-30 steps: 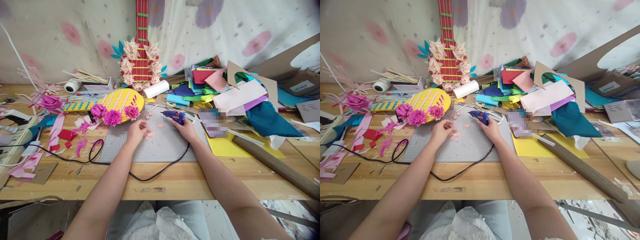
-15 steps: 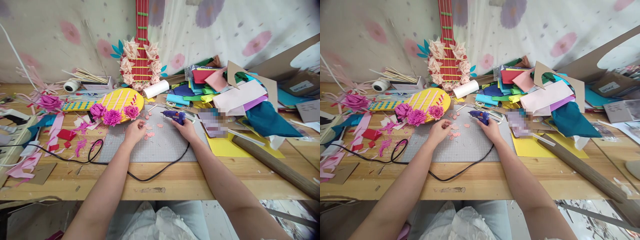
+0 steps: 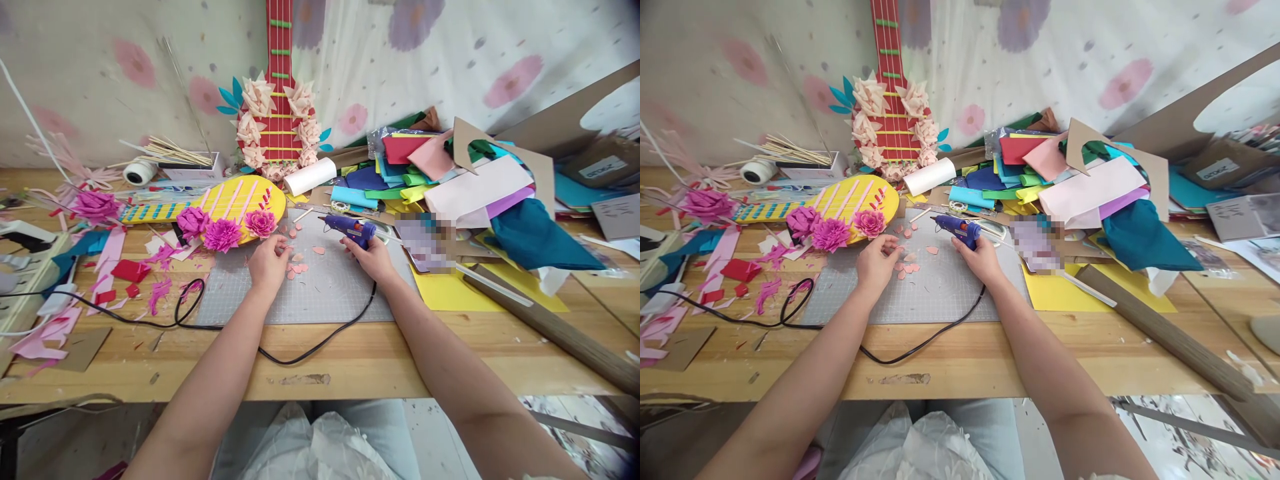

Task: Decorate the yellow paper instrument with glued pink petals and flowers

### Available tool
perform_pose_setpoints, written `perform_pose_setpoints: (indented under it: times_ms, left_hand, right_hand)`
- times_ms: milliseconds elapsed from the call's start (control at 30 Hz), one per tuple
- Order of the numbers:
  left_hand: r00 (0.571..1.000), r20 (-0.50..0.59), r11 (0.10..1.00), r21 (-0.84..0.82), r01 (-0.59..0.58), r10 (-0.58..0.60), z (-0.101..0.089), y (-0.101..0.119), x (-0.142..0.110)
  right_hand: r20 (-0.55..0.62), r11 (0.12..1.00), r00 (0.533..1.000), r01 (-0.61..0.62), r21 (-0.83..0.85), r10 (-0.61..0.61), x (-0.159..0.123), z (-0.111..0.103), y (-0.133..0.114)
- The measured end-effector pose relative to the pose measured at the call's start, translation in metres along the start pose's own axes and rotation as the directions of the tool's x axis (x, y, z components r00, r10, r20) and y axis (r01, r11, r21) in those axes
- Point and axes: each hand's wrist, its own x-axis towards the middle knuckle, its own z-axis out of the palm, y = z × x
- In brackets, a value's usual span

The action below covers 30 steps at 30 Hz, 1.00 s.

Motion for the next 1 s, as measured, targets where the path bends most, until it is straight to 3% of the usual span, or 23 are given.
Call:
perform_pose_setpoints:
  times_ms: [300, 533, 700, 900, 1000]
  left_hand:
    - [0.988, 0.116, 0.956, -0.261, 0.133, -0.105, 0.010, -0.010, 0.002]
    - [0.999, 0.054, 0.987, -0.160, 0.017, -0.009, 0.003, 0.000, -0.001]
    - [0.999, 0.043, 0.997, -0.075, 0.032, -0.029, 0.004, -0.002, -0.001]
    - [0.999, 0.047, 0.990, -0.139, 0.027, -0.020, 0.009, -0.005, -0.001]
    - [0.997, 0.072, 0.962, -0.267, 0.047, -0.028, 0.012, -0.007, 0.000]
  right_hand:
    - [0.018, 0.999, 1.000, 0.011, -0.044, -0.011, -0.002, 0.001, -0.003]
    - [0.043, 1.000, 0.999, -0.002, 0.014, 0.002, -0.001, 0.006, 0.003]
    - [0.031, 0.999, 0.999, -0.018, 0.039, 0.016, -0.002, 0.006, -0.001]
    - [0.085, 0.972, 0.995, -0.065, 0.226, 0.047, 0.000, 0.011, -0.010]
    - [0.122, 0.972, 0.992, -0.060, 0.225, 0.033, -0.001, 0.015, -0.012]
